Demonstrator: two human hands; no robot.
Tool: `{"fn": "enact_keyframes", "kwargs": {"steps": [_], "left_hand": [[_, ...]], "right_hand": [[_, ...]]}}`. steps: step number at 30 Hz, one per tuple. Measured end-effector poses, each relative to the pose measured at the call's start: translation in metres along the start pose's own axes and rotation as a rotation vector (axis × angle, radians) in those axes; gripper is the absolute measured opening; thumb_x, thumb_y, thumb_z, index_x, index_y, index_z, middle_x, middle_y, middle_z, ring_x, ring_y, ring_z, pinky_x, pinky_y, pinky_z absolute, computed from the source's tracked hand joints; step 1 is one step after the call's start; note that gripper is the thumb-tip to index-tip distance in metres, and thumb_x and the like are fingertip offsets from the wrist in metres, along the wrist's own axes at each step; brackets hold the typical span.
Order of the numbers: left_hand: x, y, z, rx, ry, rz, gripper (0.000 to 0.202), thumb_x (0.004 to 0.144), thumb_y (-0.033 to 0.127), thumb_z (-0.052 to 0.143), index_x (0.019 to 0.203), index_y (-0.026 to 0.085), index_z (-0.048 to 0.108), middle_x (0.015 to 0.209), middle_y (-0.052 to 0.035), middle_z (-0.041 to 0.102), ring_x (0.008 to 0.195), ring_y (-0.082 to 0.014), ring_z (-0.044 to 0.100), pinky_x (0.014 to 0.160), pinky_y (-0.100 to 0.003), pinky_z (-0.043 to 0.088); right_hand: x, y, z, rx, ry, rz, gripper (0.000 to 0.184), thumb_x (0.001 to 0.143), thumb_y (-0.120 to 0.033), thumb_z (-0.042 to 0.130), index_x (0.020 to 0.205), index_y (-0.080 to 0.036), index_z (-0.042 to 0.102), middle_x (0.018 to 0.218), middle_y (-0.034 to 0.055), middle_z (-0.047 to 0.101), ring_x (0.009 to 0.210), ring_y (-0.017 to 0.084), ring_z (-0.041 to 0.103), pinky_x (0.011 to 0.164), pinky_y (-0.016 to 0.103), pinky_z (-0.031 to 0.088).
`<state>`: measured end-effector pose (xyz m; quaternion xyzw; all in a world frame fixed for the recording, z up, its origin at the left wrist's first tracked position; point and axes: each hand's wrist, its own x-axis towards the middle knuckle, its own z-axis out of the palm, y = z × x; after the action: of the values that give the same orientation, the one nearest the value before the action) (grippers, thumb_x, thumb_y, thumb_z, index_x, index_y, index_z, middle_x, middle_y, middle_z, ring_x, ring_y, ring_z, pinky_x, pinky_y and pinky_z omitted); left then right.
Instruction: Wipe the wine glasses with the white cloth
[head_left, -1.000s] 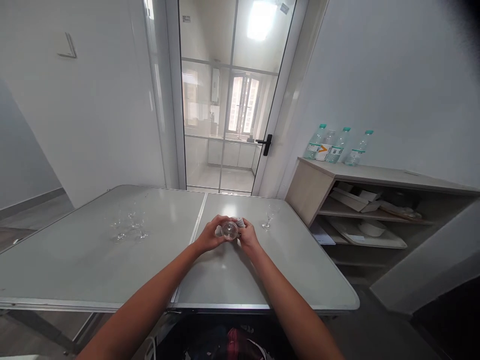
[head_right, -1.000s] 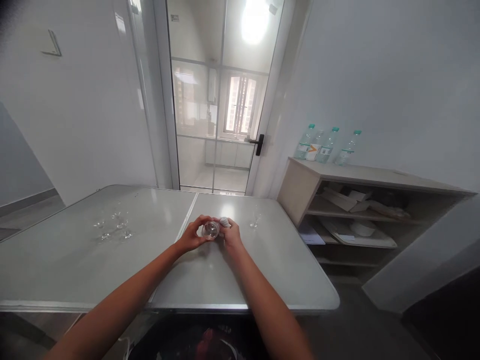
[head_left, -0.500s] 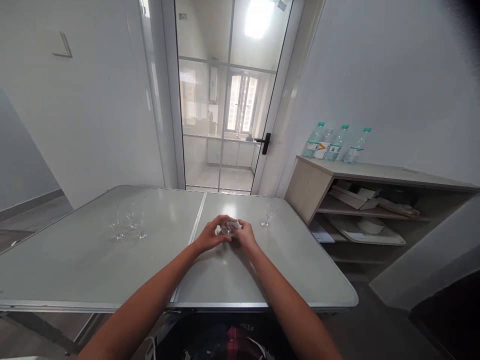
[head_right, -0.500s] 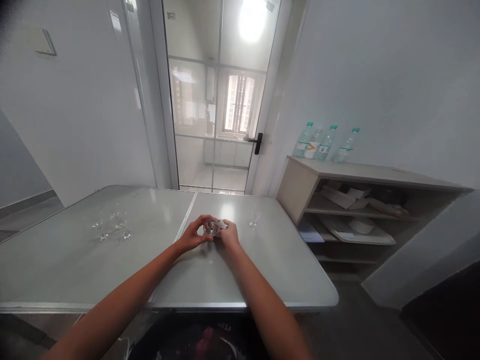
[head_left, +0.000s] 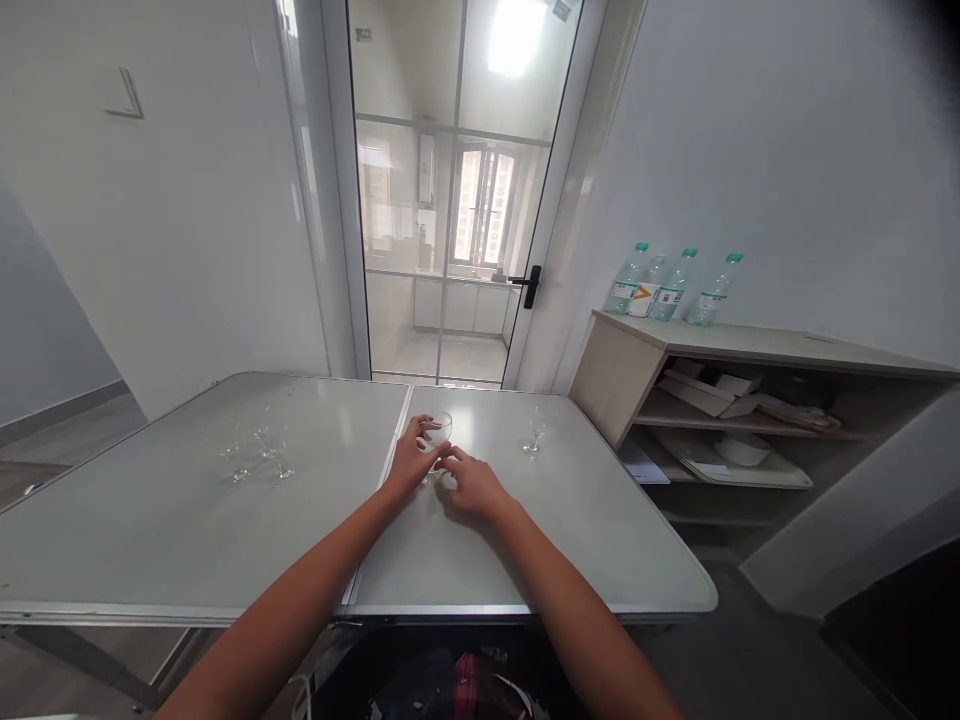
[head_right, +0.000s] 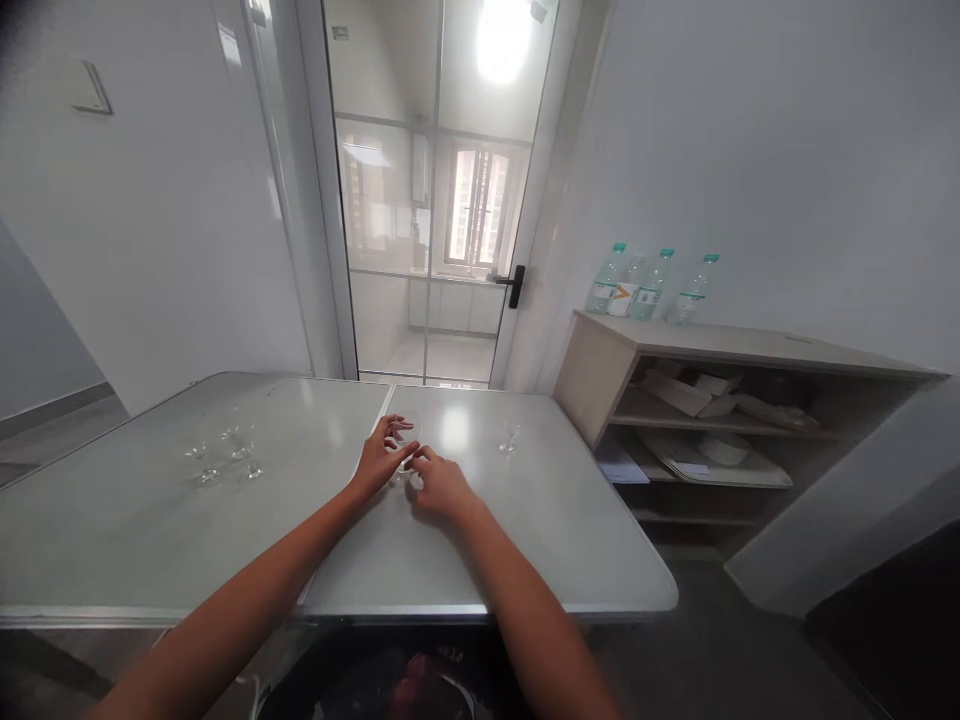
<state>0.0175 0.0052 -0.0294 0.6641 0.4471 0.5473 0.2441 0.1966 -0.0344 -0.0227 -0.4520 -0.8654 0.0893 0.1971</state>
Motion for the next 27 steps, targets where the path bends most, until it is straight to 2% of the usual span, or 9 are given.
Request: {"fn": "enact_keyframes", "kwargs": {"steps": [3,6,13,16,19,23,27], "left_hand": [[0.000,-0.004,0.002,-0.007,-0.026,-0.034,0.051,0.078,0.035,0.076,0.122,0.026,0.052,0.121,-0.0066,0.072,0.090,-0.0185,0.062,0.074,-0.032,0.050],[-0.001,-0.007,0.003,-0.010,-0.056,-0.034,0.052,0.077,0.035,0.076,0.122,0.026,0.052,0.122,-0.0066,0.071,0.090,-0.0187,0.062,0.074,-0.033,0.052],[-0.002,-0.008,0.003,0.007,-0.066,-0.056,0.055,0.077,0.037,0.076,0.125,0.026,0.052,0.125,-0.0080,0.069,0.094,-0.0203,0.064,0.074,-0.033,0.053],[-0.001,-0.010,0.003,-0.001,-0.069,-0.054,0.065,0.077,0.040,0.078,0.133,0.026,0.048,0.131,-0.0104,0.066,0.099,-0.0223,0.064,0.076,-0.036,0.054],[0.000,-0.012,0.004,0.026,-0.016,-0.043,0.072,0.077,0.044,0.080,0.138,0.026,0.045,0.137,-0.0130,0.063,0.102,-0.0237,0.065,0.077,-0.037,0.053],[0.001,-0.011,0.002,0.055,0.010,-0.054,0.062,0.084,0.049,0.074,0.134,0.026,0.046,0.137,-0.0125,0.061,0.100,-0.0224,0.066,0.078,-0.036,0.052],[-0.001,-0.008,0.002,0.060,-0.004,-0.082,0.053,0.087,0.050,0.069,0.129,0.025,0.048,0.134,-0.0110,0.061,0.098,-0.0209,0.066,0.079,-0.036,0.052]], "right_hand": [[-0.001,-0.008,0.000,-0.157,-0.135,-0.012,0.060,0.078,-0.019,0.061,0.136,-0.034,0.062,0.150,0.0023,0.054,0.096,0.022,0.069,0.082,0.031,0.050],[0.000,-0.012,0.001,-0.238,-0.192,-0.011,0.062,0.081,-0.023,0.062,0.142,-0.034,0.057,0.153,0.0048,0.051,0.097,0.024,0.071,0.084,0.035,0.051],[0.002,-0.012,0.008,-0.255,-0.179,0.025,0.052,0.082,-0.024,0.061,0.133,-0.031,0.062,0.142,0.0065,0.060,0.094,0.024,0.072,0.082,0.035,0.051],[0.003,-0.010,0.010,-0.241,-0.151,0.081,0.052,0.080,-0.022,0.064,0.131,-0.031,0.063,0.138,0.0071,0.062,0.096,0.024,0.072,0.082,0.033,0.050],[0.004,-0.006,0.010,-0.240,-0.131,0.170,0.050,0.077,-0.021,0.066,0.127,-0.028,0.065,0.132,0.0093,0.063,0.097,0.026,0.072,0.080,0.034,0.051],[0.004,0.003,0.009,-0.248,-0.103,0.376,0.041,0.079,-0.020,0.066,0.120,-0.022,0.067,0.126,0.0135,0.063,0.097,0.028,0.072,0.081,0.036,0.051],[0.005,0.016,0.006,-0.217,-0.057,0.576,0.039,0.083,-0.018,0.064,0.122,-0.020,0.066,0.126,0.0161,0.062,0.102,0.028,0.072,0.085,0.036,0.051]]}}
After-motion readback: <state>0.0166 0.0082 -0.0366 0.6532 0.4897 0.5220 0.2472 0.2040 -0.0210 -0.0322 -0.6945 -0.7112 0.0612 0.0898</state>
